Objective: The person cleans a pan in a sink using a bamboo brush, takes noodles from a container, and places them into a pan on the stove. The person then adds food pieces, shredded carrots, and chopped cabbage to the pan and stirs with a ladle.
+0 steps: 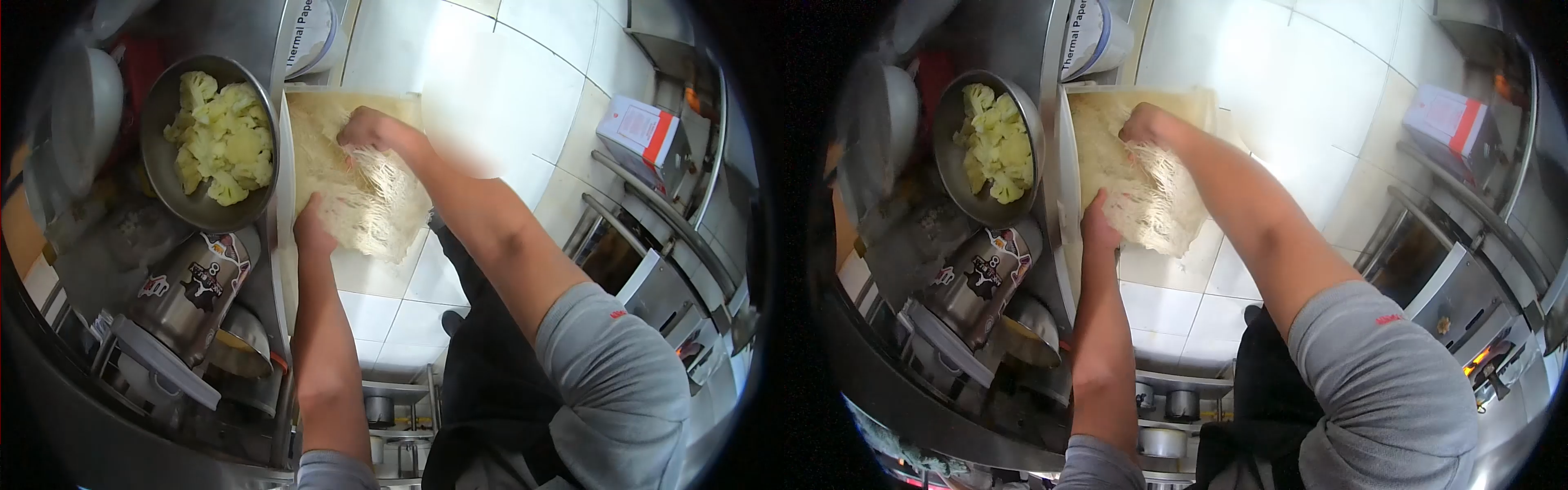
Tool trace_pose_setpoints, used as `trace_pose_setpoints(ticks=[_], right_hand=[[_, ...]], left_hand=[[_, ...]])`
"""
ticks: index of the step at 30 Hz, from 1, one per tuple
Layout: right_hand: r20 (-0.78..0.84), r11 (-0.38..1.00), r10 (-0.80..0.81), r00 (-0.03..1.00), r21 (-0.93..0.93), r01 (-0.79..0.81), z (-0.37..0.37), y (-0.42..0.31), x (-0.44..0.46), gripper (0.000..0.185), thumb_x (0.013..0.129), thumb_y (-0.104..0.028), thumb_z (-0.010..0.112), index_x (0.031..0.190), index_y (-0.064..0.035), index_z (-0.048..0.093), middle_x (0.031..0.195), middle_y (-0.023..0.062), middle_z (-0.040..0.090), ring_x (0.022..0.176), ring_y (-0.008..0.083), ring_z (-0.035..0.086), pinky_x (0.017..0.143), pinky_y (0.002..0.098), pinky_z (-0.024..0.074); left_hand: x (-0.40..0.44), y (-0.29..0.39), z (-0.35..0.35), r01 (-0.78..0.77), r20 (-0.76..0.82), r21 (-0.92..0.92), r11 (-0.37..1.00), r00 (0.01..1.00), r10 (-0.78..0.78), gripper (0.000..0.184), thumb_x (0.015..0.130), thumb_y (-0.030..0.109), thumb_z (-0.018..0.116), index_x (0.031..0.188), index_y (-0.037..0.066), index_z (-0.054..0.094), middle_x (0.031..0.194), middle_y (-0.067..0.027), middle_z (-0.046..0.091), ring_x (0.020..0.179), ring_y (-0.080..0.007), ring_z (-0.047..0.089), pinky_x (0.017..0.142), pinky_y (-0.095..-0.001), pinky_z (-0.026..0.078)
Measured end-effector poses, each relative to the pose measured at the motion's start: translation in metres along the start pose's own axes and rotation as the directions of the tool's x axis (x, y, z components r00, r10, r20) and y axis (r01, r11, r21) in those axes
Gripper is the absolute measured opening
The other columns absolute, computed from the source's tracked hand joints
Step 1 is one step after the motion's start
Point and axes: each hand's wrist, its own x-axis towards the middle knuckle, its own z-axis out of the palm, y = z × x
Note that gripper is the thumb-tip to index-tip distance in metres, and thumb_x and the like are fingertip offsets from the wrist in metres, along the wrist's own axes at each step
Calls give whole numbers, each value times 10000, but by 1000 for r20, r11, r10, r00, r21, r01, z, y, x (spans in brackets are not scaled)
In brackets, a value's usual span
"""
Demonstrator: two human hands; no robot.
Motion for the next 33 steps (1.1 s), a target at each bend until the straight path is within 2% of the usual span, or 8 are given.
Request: trace_pose_setpoints(ticks=[4,6,9,12,20,25,28,33], right_hand=[[-229,980,192,954,0,-198,9,0,2,358,699,-286,725,859,33,703,864,195,689,800,300,669,690,391,520],[-435,990,19,900,-117,-78,12,6,1,361,678,-270,719,859,42,700,873,209,688,793,322,663,678,394,515],[-103,936,29,994,-347,-63,11,39,-27,407,685,-220,710,963,73,659,940,249,678,822,351,671,674,400,519],[-93,936,179,979,-291,-199,28,35,-45,362,666,-184,670,926,69,662,890,274,662,817,353,668,681,416,519],[-149,924,-130,980,-377,65,2,-5,-42,370,688,-194,675,961,53,651,871,226,671,818,353,662,700,399,523],[-475,997,-63,878,-76,31,7,-17,-73,487,802,-289,681,1176,7,582,1103,215,636,1048,350,603,894,403,472],[-622,977,-161,766,12,214,28,-2,-122,413,818,-274,666,1118,3,602,1108,222,622,1066,345,589,909,405,461],[-613,995,-86,786,-10,101,69,38,-180,370,798,-290,680,1040,-18,617,1007,223,637,998,323,612,861,395,482]], left_hand=[[-7,-8,-9,-26,104,-28,999,994,28,417,960,267,538,1297,23,504,1223,-101,596,1097,-286,591,939,-436,490],[-4,-11,-7,-84,140,-114,990,985,99,396,976,224,504,1306,7,486,1235,-110,586,1129,-283,574,976,-430,472],[-32,-19,3,-156,244,-218,963,947,209,377,987,185,470,1306,-15,467,1249,-132,573,1153,-291,561,997,-432,460],[-25,-54,-1,101,275,-225,969,961,-37,369,989,168,460,1299,-33,456,1255,-149,562,1155,-295,560,996,-433,464],[-90,-61,-22,53,118,-161,986,992,-34,374,985,187,460,1307,-4,465,1253,-137,574,1149,-284,565,996,-442,453],[-150,-77,-47,244,249,-115,963,946,-210,420,931,180,528,1315,17,481,1225,-131,605,1113,-277,594,960,-414,485],[-198,-87,-43,174,258,-78,982,955,-149,447,926,160,534,1343,17,458,1240,-131,599,1125,-278,590,964,-410,482],[-230,-85,-44,141,351,-20,990,928,-125,475,925,149,540,1366,13,429,1272,-131,581,1139,-282,584,982,-424,472]])
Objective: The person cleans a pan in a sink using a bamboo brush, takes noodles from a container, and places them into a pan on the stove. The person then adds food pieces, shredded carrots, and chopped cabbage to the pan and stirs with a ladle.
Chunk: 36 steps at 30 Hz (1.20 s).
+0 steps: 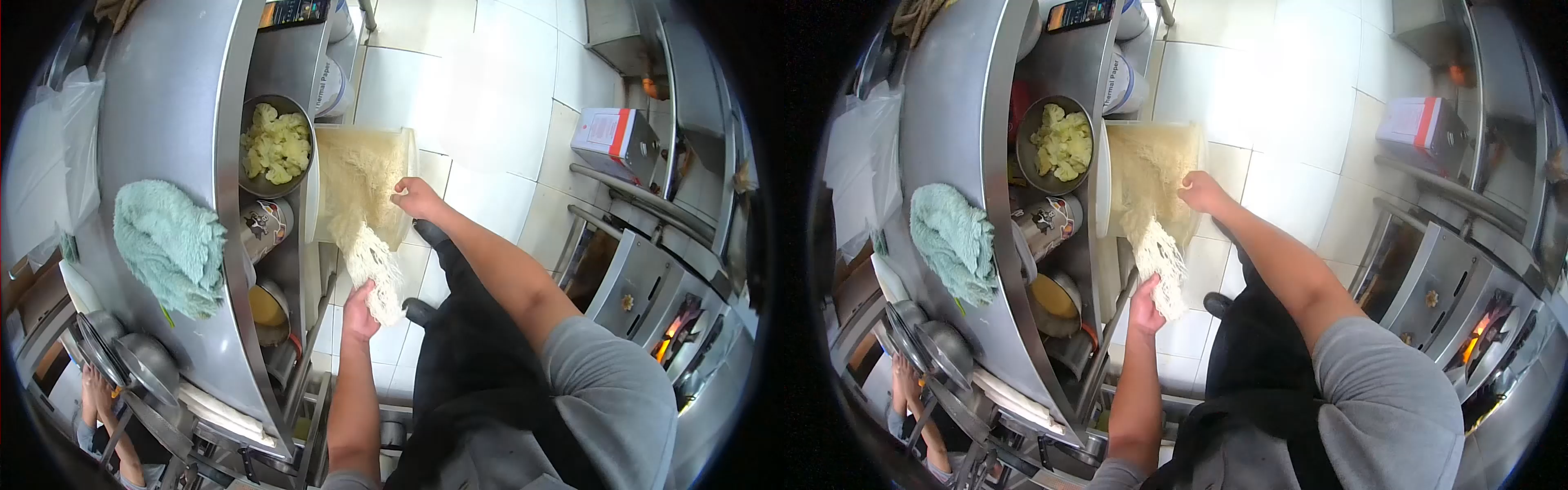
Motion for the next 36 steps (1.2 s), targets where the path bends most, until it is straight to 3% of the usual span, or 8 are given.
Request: trace_pose_setpoints(ticks=[13,14,16,18,20,27,29,36], right_hand=[[-68,927,-2,998,-374,-23,83,9,167,361,760,-238,682,985,30,593,896,252,644,949,377,636,809,438,505],[-2,917,29,1000,-398,-27,82,13,169,340,740,-222,684,959,27,606,931,258,642,948,385,628,798,437,504],[74,964,77,994,-262,-56,75,18,165,334,726,-228,693,920,31,611,899,256,643,921,390,633,780,439,506],[86,999,-3,996,-39,6,76,24,146,326,695,-239,703,833,43,616,830,255,645,867,402,642,744,444,509],[226,998,68,972,-14,-67,60,2,108,370,727,-246,706,928,51,618,881,266,648,893,396,645,764,433,508],[246,988,156,957,-32,-153,62,-17,60,303,731,-176,665,943,33,604,894,247,655,897,398,640,764,455,508],[300,986,168,939,-42,-163,70,-19,53,307,737,-173,660,958,32,604,907,245,657,909,394,641,770,449,509],[659,997,-79,748,44,66,75,-6,79,442,780,-167,619,1168,40,575,970,254,657,934,395,636,788,416,513]], left_hand=[[143,46,-30,-319,-182,170,932,920,348,478,924,62,551,1378,47,401,1328,-101,520,1171,-263,542,990,-412,452],[155,58,-49,-358,28,782,510,838,546,473,911,69,567,1360,36,422,1318,-117,531,1160,-281,549,983,-413,453],[194,88,-103,-266,288,956,-123,774,564,452,886,99,604,1309,9,473,1279,-168,560,1141,-326,559,964,-412,456],[225,98,-94,-276,242,961,-34,770,591,441,873,123,623,1277,-6,504,1250,-203,578,1133,-353,563,953,-411,457],[236,98,-45,-461,-305,578,674,644,702,460,852,184,666,1238,-26,531,1233,-245,571,1122,-369,561,941,-396,458],[203,71,21,63,-269,957,283,559,784,621,882,289,660,1356,-19,403,1363,-185,462,1159,-271,547,956,-362,455],[188,58,43,-194,-377,511,837,825,421,590,910,348,625,1329,-23,435,1316,-165,483,1120,-238,557,913,-359,466],[228,92,-29,-122,-394,604,788,813,428,340,913,182,584,1190,-11,550,1120,-87,625,968,-197,621,850,-311,501]])
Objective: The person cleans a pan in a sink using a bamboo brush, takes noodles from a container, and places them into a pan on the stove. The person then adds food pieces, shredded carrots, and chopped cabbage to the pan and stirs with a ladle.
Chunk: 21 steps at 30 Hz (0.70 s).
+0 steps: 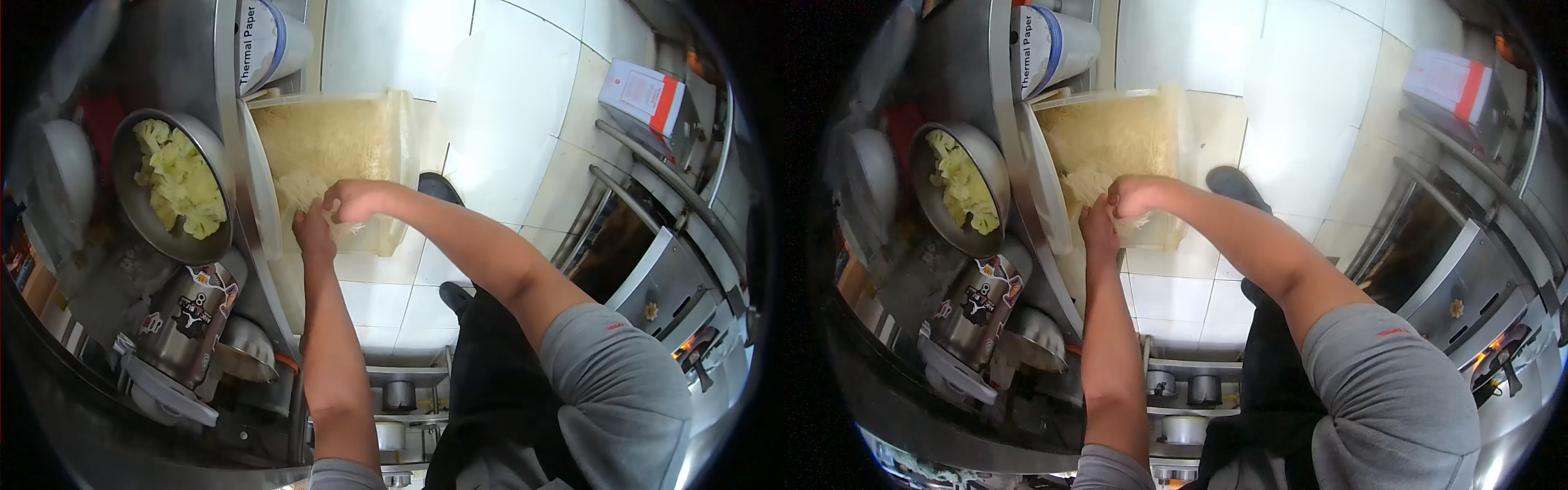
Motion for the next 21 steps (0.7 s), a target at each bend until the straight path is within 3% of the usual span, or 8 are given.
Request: trace_pose_setpoints(ticks=[1,3,5,6,8,12,14,21], right_hand=[[62,999,41,997,-29,-39,-7,4,4,465,785,-161,614,1204,34,567,1003,247,658,962,395,630,808,409,511],[-404,976,217,889,100,-192,-14,15,11,424,769,-161,628,1140,40,579,1005,247,649,983,395,621,851,430,495],[-656,947,197,729,-65,-314,-21,26,16,339,764,-146,622,1042,42,578,992,251,631,951,416,619,869,470,476],[-655,947,201,729,-60,-316,-16,28,21,339,764,-146,622,1042,42,578,992,251,631,951,416,619,869,470,476],[-840,933,234,489,52,-357,-3,32,36,329,756,-126,620,1031,35,538,994,237,619,971,425,597,897,496,446],[-727,885,433,532,230,-405,-3,35,38,403,746,-115,624,1097,35,495,1018,222,609,1010,421,572,937,491,412],[-709,826,74,701,-350,-442,3,46,34,463,723,-136,649,1115,34,468,995,213,611,1028,400,565,919,489,419],[-657,927,285,697,5,-374,16,48,35,360,739,-129,648,1048,4,522,920,209,611,909,387,607,831,508,442]], left_hand=[[-5,5,2,3,-3,2,1000,1000,-3,340,913,182,584,1190,-11,550,1120,-87,625,968,-197,621,850,-311,501],[-18,15,4,-104,1,-44,994,995,104,316,917,107,553,1206,-18,533,1169,-96,609,992,-195,608,866,-322,494],[-30,12,-3,-59,18,-107,992,998,62,334,922,93,537,1238,-14,513,1201,-100,593,1034,-201,594,895,-327,484],[-35,13,-5,-25,48,-178,984,998,34,355,928,80,521,1270,-10,493,1233,-105,577,1077,-208,580,924,-332,473],[-53,18,-15,44,129,-237,971,992,-14,376,935,80,517,1298,-7,470,1265,-109,556,1118,-217,560,958,-339,455],[-73,5,-42,219,263,-376,900,957,-123,410,953,80,506,1347,-4,430,1320,-116,519,1185,-235,526,1022,-356,415],[-80,-3,-49,199,257,-385,901,961,-103,402,955,78,504,1341,-11,435,1314,-113,525,1179,-233,530,1021,-356,415],[-84,-11,-43,112,234,-337,935,972,-32,371,948,95,531,1297,-19,483,1273,-92,556,1151,-200,544,996,-328,426]])
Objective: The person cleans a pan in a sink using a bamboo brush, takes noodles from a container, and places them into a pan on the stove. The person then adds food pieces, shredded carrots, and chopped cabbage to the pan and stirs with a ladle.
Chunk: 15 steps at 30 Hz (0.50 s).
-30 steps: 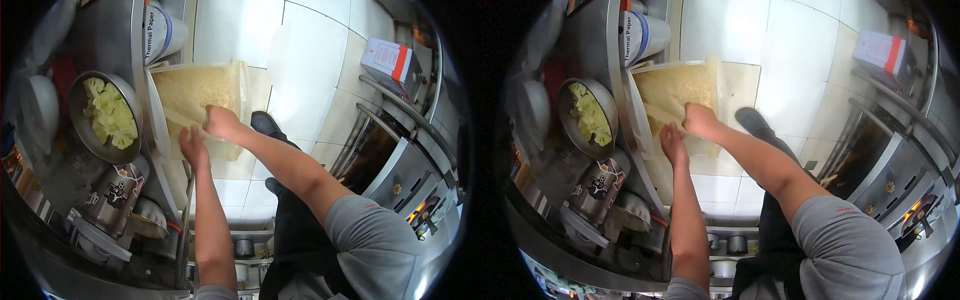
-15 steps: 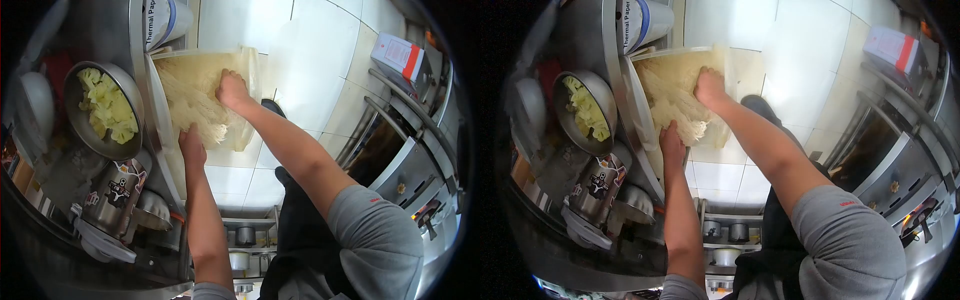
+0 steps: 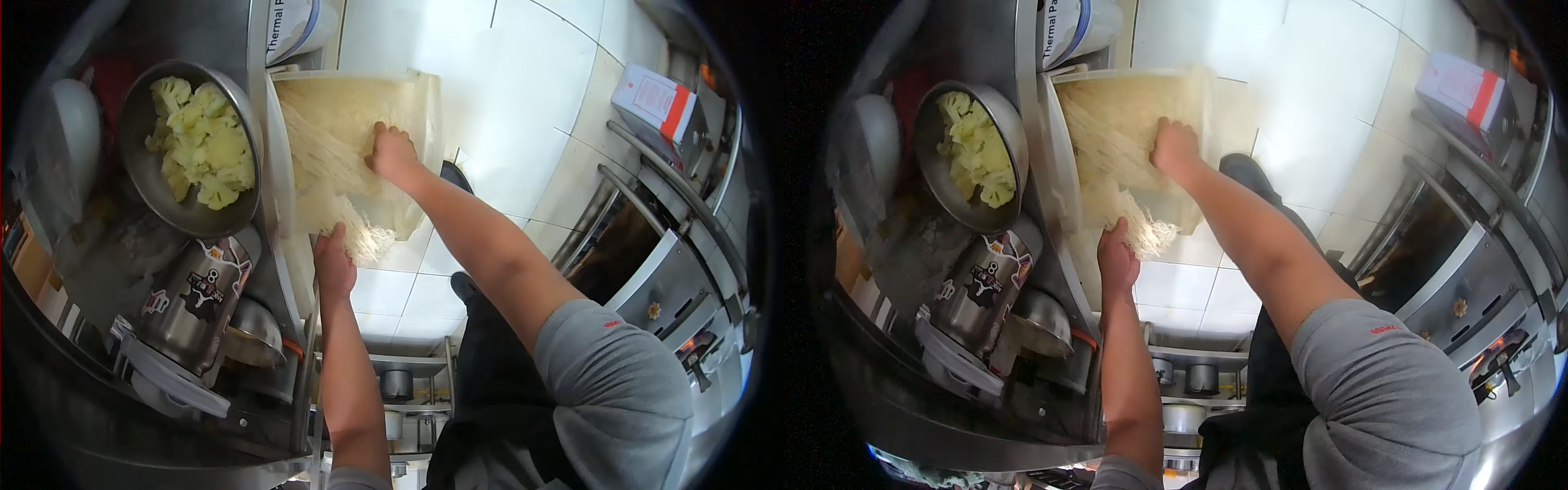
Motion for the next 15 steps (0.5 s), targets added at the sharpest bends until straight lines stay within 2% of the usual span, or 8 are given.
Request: trace_pose_setpoints(ticks=[3,4,5,6,8,9,11,15], right_hand=[[-41,994,-70,997,-89,67,7,5,-11,469,726,-168,695,1107,17,492,939,244,621,921,407,613,853,511,450],[-67,976,70,995,209,-55,13,10,-3,586,712,-199,727,1179,23,451,962,269,617,946,386,619,852,489,464],[-49,858,205,978,490,-155,19,14,7,703,698,-229,760,1251,29,409,985,294,614,971,366,625,850,467,479],[-46,857,206,978,491,-157,18,11,5,703,698,-229,760,1251,29,409,985,294,614,971,366,625,850,467,479],[-48,645,376,925,731,-224,13,9,-1,761,685,-227,789,1271,37,383,1013,291,620,930,351,645,793,420,505],[-50,647,377,925,729,-225,17,9,-5,761,685,-227,789,1271,37,383,1013,291,620,930,351,645,793,420,505],[-3,960,230,973,164,-227,25,5,-13,794,668,-227,811,1276,32,370,984,246,630,826,334,651,739,390,515],[-32,902,115,993,422,-91,48,27,-10,744,651,-217,803,1244,28,427,946,221,643,806,336,648,724,385,512]], left_hand=[[4,-8,-13,5,-2,-3,1000,1000,-5,361,942,112,551,1276,-15,501,1258,-86,565,1124,-187,554,974,-313,437],[4,-7,-10,-2,1,-6,1000,1000,2,361,942,112,551,1276,-15,501,1258,-86,565,1124,-187,554,974,-313,437],[5,-7,-5,-22,-13,-25,999,1000,22,364,942,102,548,1283,-9,490,1260,-92,564,1134,-209,554,984,-340,438],[1,-6,-4,-30,-34,-39,999,999,29,367,942,93,544,1290,-3,480,1261,-98,564,1144,-231,555,994,-367,439],[0,-5,-3,-8,-35,-47,999,999,7,365,940,96,552,1284,-4,484,1257,-97,566,1141,-229,557,992,-366,440],[1,-6,-2,9,-32,-54,998,999,-11,363,938,99,560,1278,-4,488,1253,-96,568,1137,-227,558,990,-365,442],[1,-7,-2,7,-32,-40,999,999,-9,365,936,103,565,1278,-2,490,1250,-94,570,1136,-224,559,990,-362,441],[3,-7,-4,2,-11,-5,1000,1000,-2,369,929,98,574,1276,0,492,1238,-90,575,1127,-219,561,983,-349,444]])
